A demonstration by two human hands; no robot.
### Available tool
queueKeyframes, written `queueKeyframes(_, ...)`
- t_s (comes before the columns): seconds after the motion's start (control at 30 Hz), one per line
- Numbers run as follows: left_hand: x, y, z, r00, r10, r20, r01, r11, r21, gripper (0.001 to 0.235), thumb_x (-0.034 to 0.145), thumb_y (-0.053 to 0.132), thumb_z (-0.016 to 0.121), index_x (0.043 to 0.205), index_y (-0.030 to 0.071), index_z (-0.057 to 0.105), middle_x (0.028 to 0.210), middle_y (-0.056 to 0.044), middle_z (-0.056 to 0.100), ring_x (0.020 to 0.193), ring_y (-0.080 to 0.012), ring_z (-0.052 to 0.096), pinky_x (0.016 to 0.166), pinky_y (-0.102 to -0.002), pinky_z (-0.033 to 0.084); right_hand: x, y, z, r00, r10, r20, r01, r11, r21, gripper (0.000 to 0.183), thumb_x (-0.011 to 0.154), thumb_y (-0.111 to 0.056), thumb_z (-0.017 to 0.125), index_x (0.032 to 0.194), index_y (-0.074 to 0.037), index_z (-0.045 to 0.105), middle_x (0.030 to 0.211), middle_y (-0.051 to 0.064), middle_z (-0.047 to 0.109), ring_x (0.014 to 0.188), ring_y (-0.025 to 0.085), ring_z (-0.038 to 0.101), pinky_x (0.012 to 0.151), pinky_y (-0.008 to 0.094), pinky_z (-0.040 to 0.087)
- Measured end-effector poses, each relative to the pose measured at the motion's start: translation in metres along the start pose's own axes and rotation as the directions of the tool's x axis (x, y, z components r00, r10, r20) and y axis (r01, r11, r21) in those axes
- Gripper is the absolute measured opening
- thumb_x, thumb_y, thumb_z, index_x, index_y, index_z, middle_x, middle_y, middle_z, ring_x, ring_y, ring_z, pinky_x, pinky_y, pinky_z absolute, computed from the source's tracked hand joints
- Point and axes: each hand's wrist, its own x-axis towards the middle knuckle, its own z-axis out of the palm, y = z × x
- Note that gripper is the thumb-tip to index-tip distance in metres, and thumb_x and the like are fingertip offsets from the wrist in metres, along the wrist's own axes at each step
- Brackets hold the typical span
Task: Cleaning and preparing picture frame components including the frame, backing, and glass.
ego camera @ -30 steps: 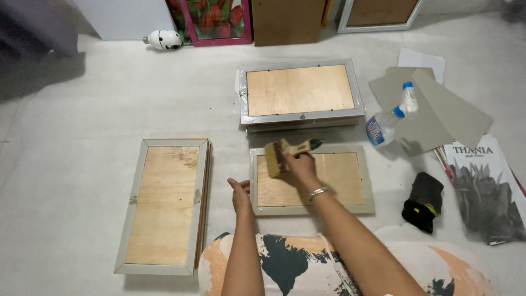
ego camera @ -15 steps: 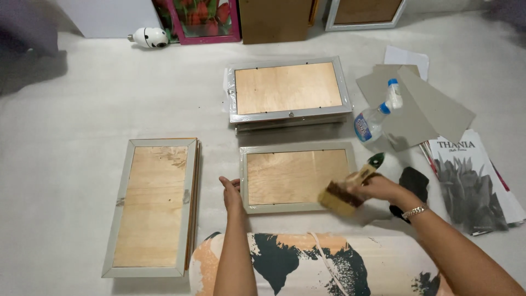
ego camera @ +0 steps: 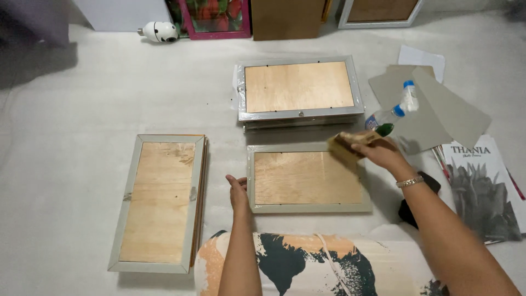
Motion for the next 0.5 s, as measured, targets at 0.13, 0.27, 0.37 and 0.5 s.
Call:
queueKeyframes(0.13,0.010,-0.005,0.002,1.000,0.000,0.012,-0.001,1.000,0.025,0.098,0.101,0.077,0.005,0.116,0.012,0.077,0.108,-0.013,0.077,0.113,-0.0309,0.067,0.103,-0.040,0.045,-0.060,-0.044,0.004,0.919,-0.091,0.383,0.010,0.978,0.209,0.076,0.071,-0.056,0.079,0.113,0.007,0.078,0.125,0.026,0.074,0.126,0.041,0.064,0.108,0.048,0.049)
queueKeyframes(0.27,0.013,-0.009,0.002,1.000,-0.012,-0.006,0.012,1.000,0.005,0.095,0.101,0.077,0.008,0.114,0.015,0.078,0.104,-0.010,0.077,0.110,-0.0275,0.068,0.103,-0.038,0.047,-0.018,-0.008,0.031,0.836,-0.253,0.487,0.133,0.955,0.266,0.062,0.075,-0.042,0.086,0.118,0.002,0.078,0.128,0.024,0.073,0.125,0.040,0.064,0.107,0.046,0.051)
queueKeyframes(0.37,-0.002,0.004,0.002,1.000,-0.024,-0.013,0.023,0.999,-0.028,0.093,0.101,0.076,0.011,0.114,0.012,0.078,0.105,-0.011,0.077,0.110,-0.0285,0.068,0.102,-0.039,0.047,0.022,-0.001,0.029,0.940,-0.206,0.272,0.162,0.971,0.176,0.070,0.078,-0.057,0.079,0.117,0.001,0.077,0.125,0.023,0.074,0.122,0.039,0.066,0.107,0.047,0.052)
queueKeyframes(0.5,0.007,-0.002,0.004,1.000,-0.014,-0.017,0.014,0.999,-0.029,0.096,0.101,0.076,0.010,0.114,0.009,0.077,0.108,-0.015,0.076,0.112,-0.0306,0.067,0.102,-0.040,0.047,0.033,-0.010,0.014,0.986,-0.029,-0.162,0.052,0.989,0.140,0.060,0.085,-0.061,0.075,0.105,-0.005,0.078,0.105,0.016,0.077,0.105,0.035,0.072,0.090,0.046,0.057)
